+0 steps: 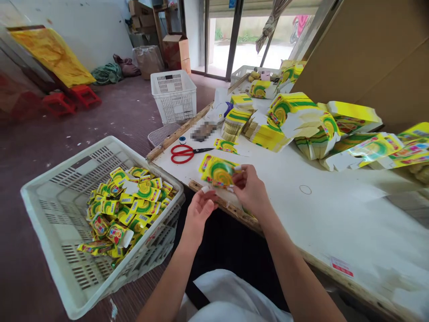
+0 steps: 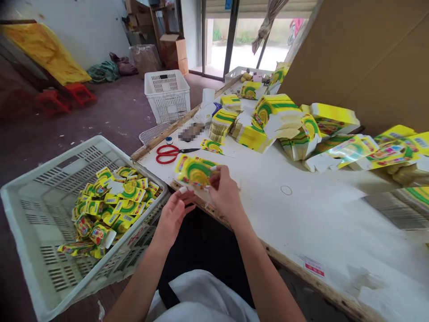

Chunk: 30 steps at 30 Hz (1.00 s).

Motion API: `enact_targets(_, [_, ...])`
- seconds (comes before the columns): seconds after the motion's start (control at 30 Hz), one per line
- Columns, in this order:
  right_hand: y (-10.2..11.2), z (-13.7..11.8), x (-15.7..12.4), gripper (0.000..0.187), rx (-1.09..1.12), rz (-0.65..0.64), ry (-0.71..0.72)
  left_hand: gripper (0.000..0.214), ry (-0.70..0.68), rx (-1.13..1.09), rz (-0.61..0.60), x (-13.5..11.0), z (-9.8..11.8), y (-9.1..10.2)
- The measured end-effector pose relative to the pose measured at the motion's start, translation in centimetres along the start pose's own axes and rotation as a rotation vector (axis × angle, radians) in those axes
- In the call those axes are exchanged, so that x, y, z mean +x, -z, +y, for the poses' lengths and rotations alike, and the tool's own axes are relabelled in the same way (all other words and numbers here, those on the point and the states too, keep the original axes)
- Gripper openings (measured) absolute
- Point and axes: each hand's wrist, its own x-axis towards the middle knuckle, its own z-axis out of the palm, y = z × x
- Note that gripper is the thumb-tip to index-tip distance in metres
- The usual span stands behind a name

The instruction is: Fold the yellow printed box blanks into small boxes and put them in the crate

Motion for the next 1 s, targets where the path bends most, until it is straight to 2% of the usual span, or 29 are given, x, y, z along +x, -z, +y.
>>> enact_targets(0.13, [-1.2, -2.7, -3.5, 0.04, 0.428, -0.315, 0.017, 0.056, -0.175, -0.171, 0.031, 0.2, 1.3, -1.0])
enact_targets(0.23, [-2.2, -4.5, -5.4, 0.035, 0.635, -0.405, 0.008, 0.048, -0.234, -0.276, 0.084, 0.3, 2.6, -1.7])
enact_targets(0.37, [-2.9, -5.1, -6.2, 0.036, 0.668, -0.447, -0.012, 0.053, -0.246, -0.256, 0.237, 0.3, 2.7, -1.6])
enact_targets(0.47, [-2.9, -4.2, -5.7, 0.037, 0.651, -0.368, -0.079, 0.055, -0.243, -0.115, 0.292, 0.2, 1.5, -1.2])
enact_targets(0.57, [-2.2, -3.2, -4.9, 0.036, 0.687, -0.256, -0.13, 0.048, -0.282, 0.034, 0.201, -0.1, 0.8, -0.9])
enact_targets(0.63, [-1.7, -2.9, -4.5, 0.032, 0.699, -0.228, -0.125, 0.044, -0.32, 0.102, 0.187, -0.1, 0.7, -0.8])
enact_targets(0.73, [-1.4, -2.5, -4.3, 0.023, 0.686, -0.197, -0.1, 0.03, -0.373, 0.193, 0.258, 0.1, 0.7, -0.5])
enact_targets(0.8, [-1.2, -2.1, -4.2, 0.016, 0.643, -0.168, -0.075, 0.027, -0.383, 0.238, 0.254, 0.3, 0.6, -0.1])
enact_targets(0.87, [-0.5, -1.6, -3.7, 0.004, 0.523, -0.075, -0.014, 0.028, -0.386, 0.27, 0.231, 0.3, 0.8, 0.3])
enact_targets(0.9, [0.1, -1.3, -3.4, 0.005, 0.428, 0.005, 0.038, 0.029, -0.423, 0.28, 0.248, 0.2, 1.1, 0.4])
enact_targets(1.0, [1.8, -0.8, -2.5, 0.023, 0.055, 0.253, 0.255, 0.032, -0.724, 0.329, 0.346, -0.6, 2.5, 0.4])
